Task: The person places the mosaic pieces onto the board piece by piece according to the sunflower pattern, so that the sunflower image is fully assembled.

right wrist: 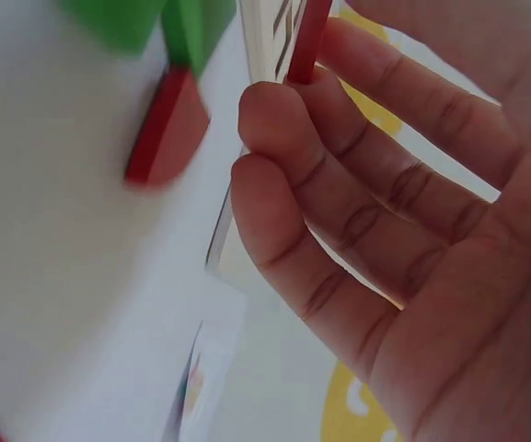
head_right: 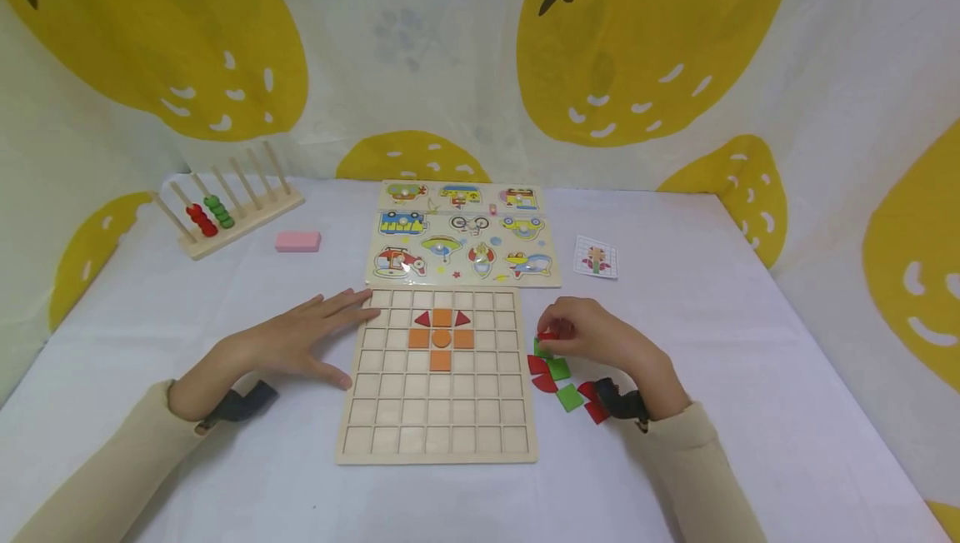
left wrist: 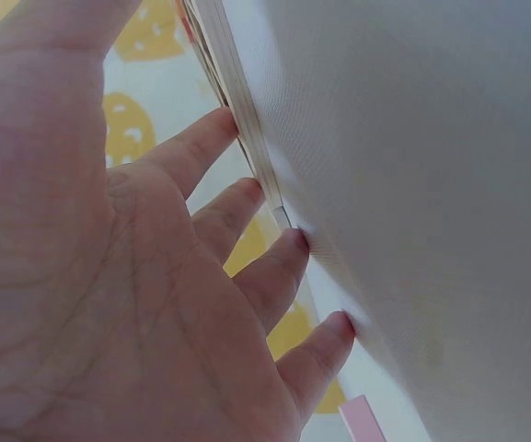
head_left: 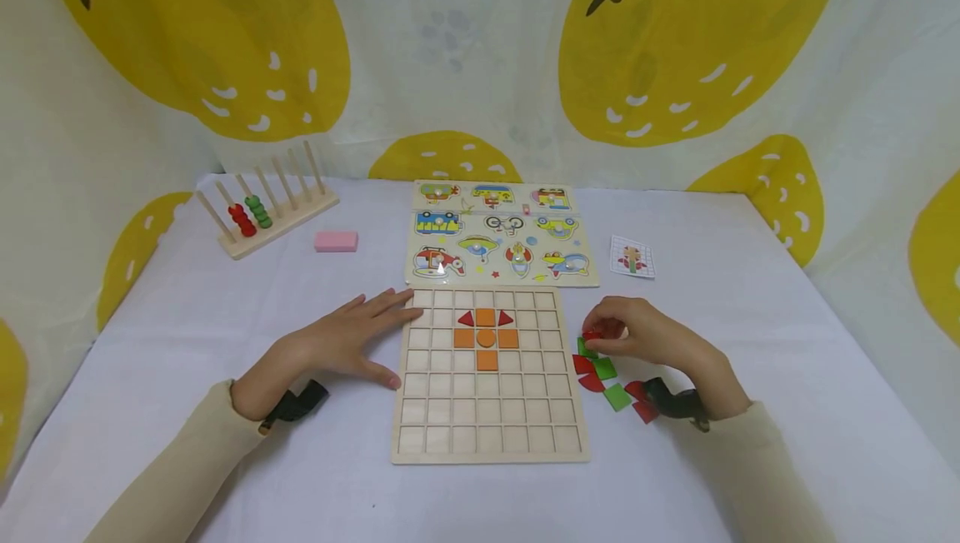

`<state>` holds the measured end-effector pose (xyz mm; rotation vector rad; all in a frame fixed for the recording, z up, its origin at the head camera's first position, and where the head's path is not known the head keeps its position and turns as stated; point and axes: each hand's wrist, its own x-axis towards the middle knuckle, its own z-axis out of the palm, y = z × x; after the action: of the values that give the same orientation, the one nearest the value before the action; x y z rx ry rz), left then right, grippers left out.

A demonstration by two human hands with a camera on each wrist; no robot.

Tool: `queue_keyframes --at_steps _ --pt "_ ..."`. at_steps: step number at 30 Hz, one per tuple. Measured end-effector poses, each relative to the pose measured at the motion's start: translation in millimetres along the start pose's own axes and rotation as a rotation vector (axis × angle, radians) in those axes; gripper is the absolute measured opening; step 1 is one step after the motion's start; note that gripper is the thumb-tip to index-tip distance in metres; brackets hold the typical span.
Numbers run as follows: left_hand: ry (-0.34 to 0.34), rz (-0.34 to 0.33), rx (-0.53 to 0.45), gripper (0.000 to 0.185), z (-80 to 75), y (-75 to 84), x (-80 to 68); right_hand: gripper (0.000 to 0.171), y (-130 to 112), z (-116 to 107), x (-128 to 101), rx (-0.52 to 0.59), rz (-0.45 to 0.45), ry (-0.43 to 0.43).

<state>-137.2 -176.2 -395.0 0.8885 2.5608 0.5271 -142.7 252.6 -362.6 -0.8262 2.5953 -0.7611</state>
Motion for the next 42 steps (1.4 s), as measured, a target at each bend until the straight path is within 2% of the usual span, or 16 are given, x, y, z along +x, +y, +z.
queue_keyframes --at_steps 5,13,23,28,37,42 --pt "-0.002 0.003 0.003 0.100 0.1 -0.4 0.8 0.015 -10.9 9.6 8.7 -0.007 -0.052 -0.023" --pt "0.001 0.009 0.004 0.100 0.2 -1.3 1.1 0.016 -27.9 22.3 25.4 0.039 -0.139 -0.084" --pt "0.003 0.016 -0.001 0.099 -0.1 -1.4 0.5 0.009 -52.2 37.8 45.6 0.056 -0.175 -0.172" --pt "-0.001 0.012 0.005 0.099 0.4 -1.7 1.3 0.010 -54.9 41.8 50.6 0.048 -0.157 -0.220" --pt "0.002 0.011 -0.001 0.099 -1.9 0.6 -0.2 0.006 -56.1 40.0 50.1 0.040 -0.155 -0.221" --pt "0.009 0.019 0.004 0.098 -2.1 1.3 -0.3 0.006 -55.8 41.7 52.7 0.004 -0.201 -0.198"
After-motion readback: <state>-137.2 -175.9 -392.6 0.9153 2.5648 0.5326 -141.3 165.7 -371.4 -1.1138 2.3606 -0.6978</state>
